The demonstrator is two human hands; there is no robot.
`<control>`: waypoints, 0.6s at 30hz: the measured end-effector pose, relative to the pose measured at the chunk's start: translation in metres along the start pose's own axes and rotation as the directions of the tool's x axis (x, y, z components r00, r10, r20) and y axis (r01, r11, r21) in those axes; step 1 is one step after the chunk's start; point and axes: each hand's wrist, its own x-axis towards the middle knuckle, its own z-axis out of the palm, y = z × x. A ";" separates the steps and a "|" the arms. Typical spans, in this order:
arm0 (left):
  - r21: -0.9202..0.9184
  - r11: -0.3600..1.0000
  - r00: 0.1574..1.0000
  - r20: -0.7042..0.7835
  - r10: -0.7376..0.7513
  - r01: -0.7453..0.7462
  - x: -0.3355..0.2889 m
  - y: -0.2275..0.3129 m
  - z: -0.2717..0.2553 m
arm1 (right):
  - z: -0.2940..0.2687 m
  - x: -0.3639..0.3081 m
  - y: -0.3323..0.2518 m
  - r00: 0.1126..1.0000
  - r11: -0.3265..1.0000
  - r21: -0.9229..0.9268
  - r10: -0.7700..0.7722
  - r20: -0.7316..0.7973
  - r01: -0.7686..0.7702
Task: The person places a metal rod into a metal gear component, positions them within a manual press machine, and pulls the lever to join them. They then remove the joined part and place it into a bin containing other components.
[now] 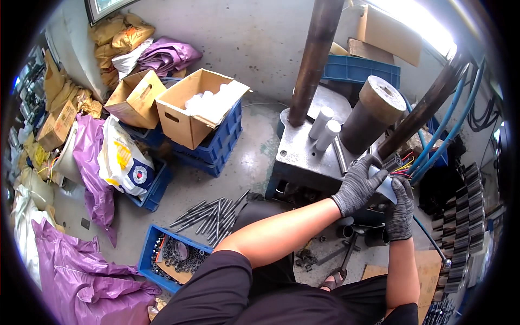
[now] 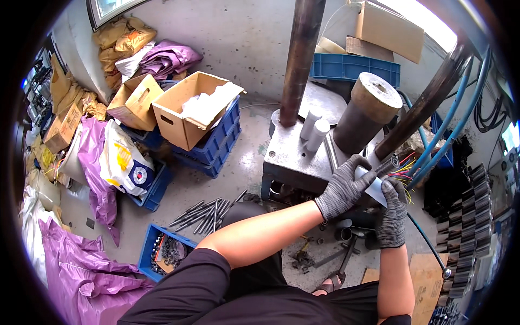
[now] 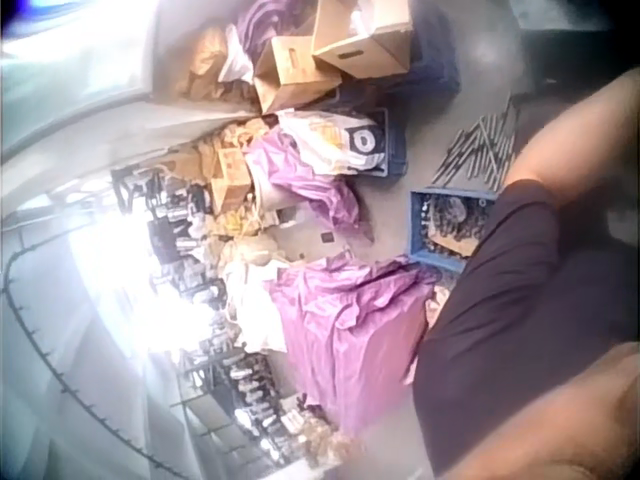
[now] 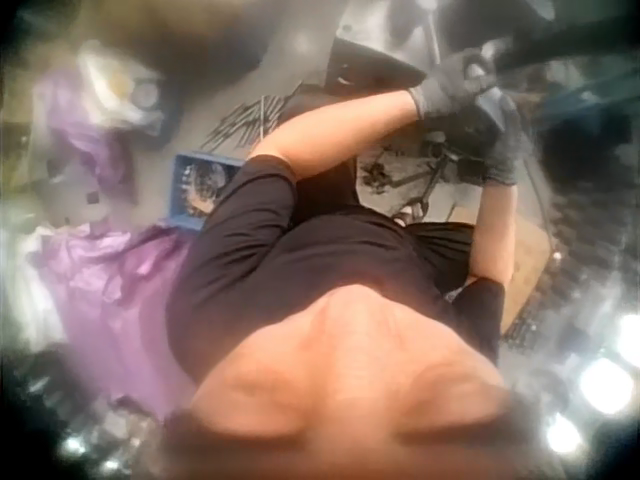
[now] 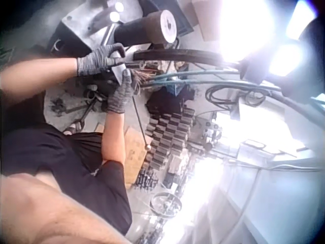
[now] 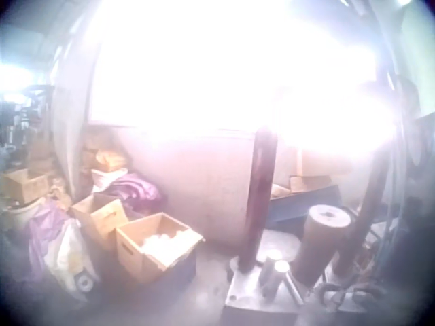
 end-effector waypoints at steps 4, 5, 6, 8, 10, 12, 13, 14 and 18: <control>-0.115 0.988 0.965 0.249 -0.076 0.107 0.011 -0.026 -0.009 | -0.002 0.004 -0.016 0.997 0.997 -0.016 0.072 0.035 -0.071; -0.171 0.979 0.950 0.308 -0.057 0.114 0.011 -0.023 -0.006 | -0.006 0.005 -0.024 0.993 0.994 -0.029 0.111 0.033 -0.110; -0.059 0.997 0.951 0.308 -0.026 0.047 0.005 -0.021 -0.004 | -0.010 0.008 -0.025 0.995 0.993 -0.057 0.101 0.018 -0.100; -0.071 0.989 0.947 0.305 -0.100 0.127 0.008 -0.021 -0.005 | -0.022 0.025 -0.024 0.901 0.728 -0.535 -0.387 0.196 0.429; -0.033 0.995 0.962 0.258 -0.086 0.098 0.017 -0.003 -0.025 | -0.027 0.043 -0.022 0.880 0.744 -0.473 -0.430 0.202 0.472; -0.318 0.929 0.982 0.064 -0.178 0.189 0.029 0.023 -0.054 | -0.021 0.055 -0.025 0.994 0.989 0.130 -0.085 0.072 0.076; -0.431 0.901 0.986 -0.128 -0.108 0.043 0.046 0.013 -0.080 | -0.021 0.062 -0.023 0.971 0.974 -0.013 -0.226 0.076 0.228; -0.562 0.826 0.959 -0.254 -0.125 -0.041 0.057 0.015 -0.110 | -0.029 0.068 -0.019 0.931 0.917 -0.161 -0.358 0.066 0.364; -0.830 0.550 0.705 -0.447 -0.551 -0.096 0.078 -0.003 -0.220 | -0.028 0.066 0.004 0.797 0.669 -0.445 -0.561 0.224 0.596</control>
